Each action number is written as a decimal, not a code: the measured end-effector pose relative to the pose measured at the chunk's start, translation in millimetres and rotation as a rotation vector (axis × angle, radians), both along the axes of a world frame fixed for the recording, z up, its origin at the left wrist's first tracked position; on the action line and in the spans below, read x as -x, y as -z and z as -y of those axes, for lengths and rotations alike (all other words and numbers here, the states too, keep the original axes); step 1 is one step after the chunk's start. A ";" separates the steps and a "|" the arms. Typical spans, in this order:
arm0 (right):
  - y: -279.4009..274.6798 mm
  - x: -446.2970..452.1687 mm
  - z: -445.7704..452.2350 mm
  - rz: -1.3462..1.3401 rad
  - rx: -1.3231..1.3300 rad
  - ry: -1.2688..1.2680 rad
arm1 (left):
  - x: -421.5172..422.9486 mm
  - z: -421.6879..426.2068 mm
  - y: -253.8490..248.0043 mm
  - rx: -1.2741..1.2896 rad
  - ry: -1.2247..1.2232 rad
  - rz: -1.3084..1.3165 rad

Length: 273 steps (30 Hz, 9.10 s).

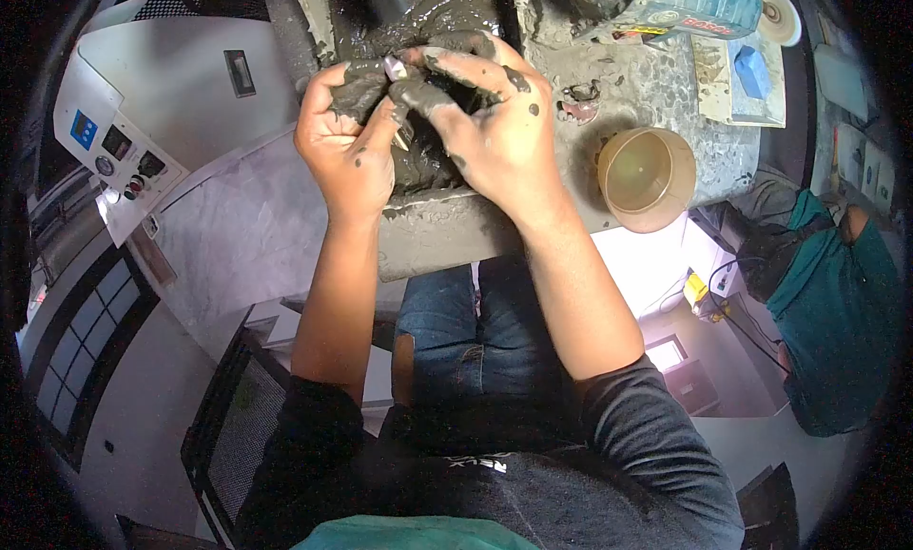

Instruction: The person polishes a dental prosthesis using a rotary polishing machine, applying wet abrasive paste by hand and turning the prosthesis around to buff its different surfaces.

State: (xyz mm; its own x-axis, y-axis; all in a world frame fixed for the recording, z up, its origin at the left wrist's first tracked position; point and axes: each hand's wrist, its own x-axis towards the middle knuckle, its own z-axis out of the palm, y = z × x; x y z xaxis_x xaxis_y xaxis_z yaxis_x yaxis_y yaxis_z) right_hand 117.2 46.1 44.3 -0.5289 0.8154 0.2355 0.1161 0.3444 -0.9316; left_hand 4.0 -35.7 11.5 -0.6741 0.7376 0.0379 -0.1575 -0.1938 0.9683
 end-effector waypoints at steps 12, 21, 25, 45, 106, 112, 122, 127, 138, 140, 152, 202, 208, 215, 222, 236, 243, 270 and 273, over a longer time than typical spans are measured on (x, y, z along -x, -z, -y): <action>13.3 -2.4 -19.6 0.135 -0.094 0.002 | 3.4 -22.5 -2.4 0.003 0.014 0.317; 11.1 -1.9 -40.6 0.315 -0.136 0.005 | 4.1 -40.1 -0.5 0.044 0.004 0.493; 2.2 9.7 -45.5 0.406 -0.165 0.042 | 11.0 -42.7 -0.6 0.144 -0.094 0.573; 5.1 17.7 -33.9 0.246 0.192 0.152 | 9.3 -50.4 -6.3 0.292 -0.251 0.434; -35.7 -47.9 -25.7 0.352 0.466 -0.486 | -5.1 -1.0 -28.4 0.093 -0.104 -0.015; -16.0 -25.0 -21.9 -0.155 0.069 -0.255 | 0.3 -18.0 -2.9 0.171 0.004 0.153; 2.5 6.7 -41.0 0.330 -0.158 0.092 | 6.5 -43.2 -14.7 0.188 -0.148 0.566; 8.9 17.9 -41.3 0.299 -0.039 0.109 | 9.0 -50.4 -8.4 0.112 -0.207 0.596; 6.3 18.1 -33.7 0.227 0.014 0.160 | 8.3 -46.4 -9.6 0.230 -0.210 0.521; 4.4 12.7 -32.6 0.237 0.098 0.149 | 7.5 -42.9 0.8 -0.018 -0.116 0.545; 17.4 14.5 -33.8 0.139 0.107 0.135 | 7.7 -53.6 2.8 0.014 -0.095 0.510; 19.4 8.6 -32.7 0.159 -0.097 0.075 | 8.0 -48.4 -1.6 0.023 -0.132 0.450; 18.0 17.7 -37.7 0.224 -0.049 0.105 | 13.9 -52.7 4.3 0.143 -0.134 0.433; 22.6 9.0 -24.5 0.093 0.195 0.181 | 7.3 -50.7 -1.5 0.187 -0.146 0.193; 17.3 16.9 -27.8 0.165 0.193 0.174 | 17.9 -51.2 5.1 0.139 -0.115 0.411; 21.9 18.4 -27.6 0.169 0.117 0.203 | 16.9 -48.8 9.3 0.104 -0.071 0.402; 34.6 6.4 -24.1 0.093 -0.020 0.125 | 6.9 -43.8 2.7 0.099 -0.085 0.267; 31.2 11.5 -25.3 0.092 -0.052 0.125 | 12.8 -40.8 10.9 0.033 -0.069 0.241; 32.5 17.7 -27.4 0.203 -0.088 0.192 | 20.0 -45.0 11.2 0.182 -0.012 0.359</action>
